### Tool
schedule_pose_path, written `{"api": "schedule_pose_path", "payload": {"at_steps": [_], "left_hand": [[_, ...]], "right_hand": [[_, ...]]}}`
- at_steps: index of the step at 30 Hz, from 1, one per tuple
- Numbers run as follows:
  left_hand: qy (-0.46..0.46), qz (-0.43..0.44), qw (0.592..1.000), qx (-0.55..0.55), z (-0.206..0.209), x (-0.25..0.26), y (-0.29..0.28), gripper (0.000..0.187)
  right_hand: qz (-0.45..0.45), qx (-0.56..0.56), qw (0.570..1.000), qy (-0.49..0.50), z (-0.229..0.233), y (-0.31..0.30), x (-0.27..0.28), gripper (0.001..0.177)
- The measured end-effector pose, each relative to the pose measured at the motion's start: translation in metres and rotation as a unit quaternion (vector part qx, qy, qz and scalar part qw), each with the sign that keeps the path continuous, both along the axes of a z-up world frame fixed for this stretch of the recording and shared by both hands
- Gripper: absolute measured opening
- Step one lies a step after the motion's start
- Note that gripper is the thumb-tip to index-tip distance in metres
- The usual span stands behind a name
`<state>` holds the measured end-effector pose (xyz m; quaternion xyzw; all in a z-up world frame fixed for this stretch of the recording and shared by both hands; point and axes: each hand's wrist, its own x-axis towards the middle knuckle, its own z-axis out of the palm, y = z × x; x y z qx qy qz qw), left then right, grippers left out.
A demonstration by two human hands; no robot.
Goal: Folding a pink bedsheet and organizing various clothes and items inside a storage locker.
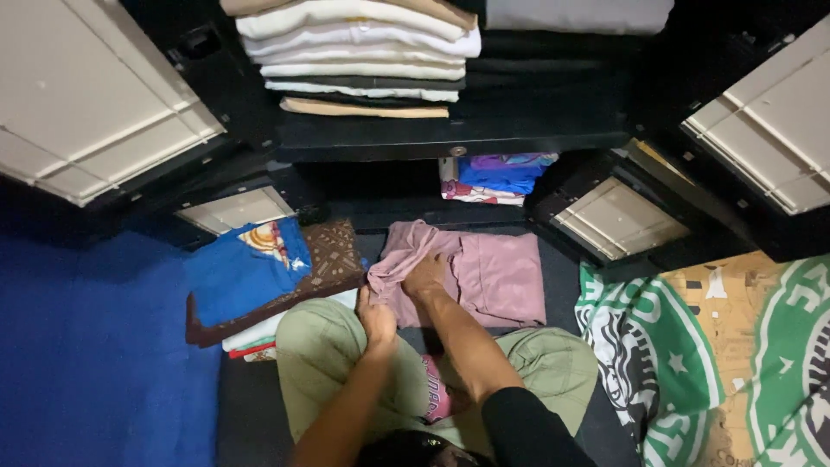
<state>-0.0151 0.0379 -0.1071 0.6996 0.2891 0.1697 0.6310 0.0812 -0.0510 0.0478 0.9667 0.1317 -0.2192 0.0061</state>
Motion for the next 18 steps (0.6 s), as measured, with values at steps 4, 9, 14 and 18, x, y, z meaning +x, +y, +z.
{"api": "schedule_pose_path", "payload": {"at_steps": [4, 9, 14, 18], "left_hand": [[-0.052, 0.019, 0.984, -0.172, 0.015, -0.004, 0.001, 0.029], [0.128, -0.036, 0.987, 0.093, 0.05, -0.006, -0.028, 0.021], [0.087, -0.257, 0.931, 0.243, 0.047, -0.013, -0.079, 0.058], [0.271, -0.524, 0.759, 0.276, 0.09, 0.001, -0.086, 0.102]], "right_hand": [[-0.02, 0.025, 0.999, -0.006, 0.025, -0.012, -0.011, 0.043], [-0.179, 0.362, 0.915, -0.013, -0.114, -0.063, -0.021, 0.032], [-0.499, 0.642, 0.523, 0.255, 0.062, -0.093, -0.058, 0.105], [-0.394, 0.398, 0.825, 0.075, -0.059, -0.126, -0.031, 0.054]]}}
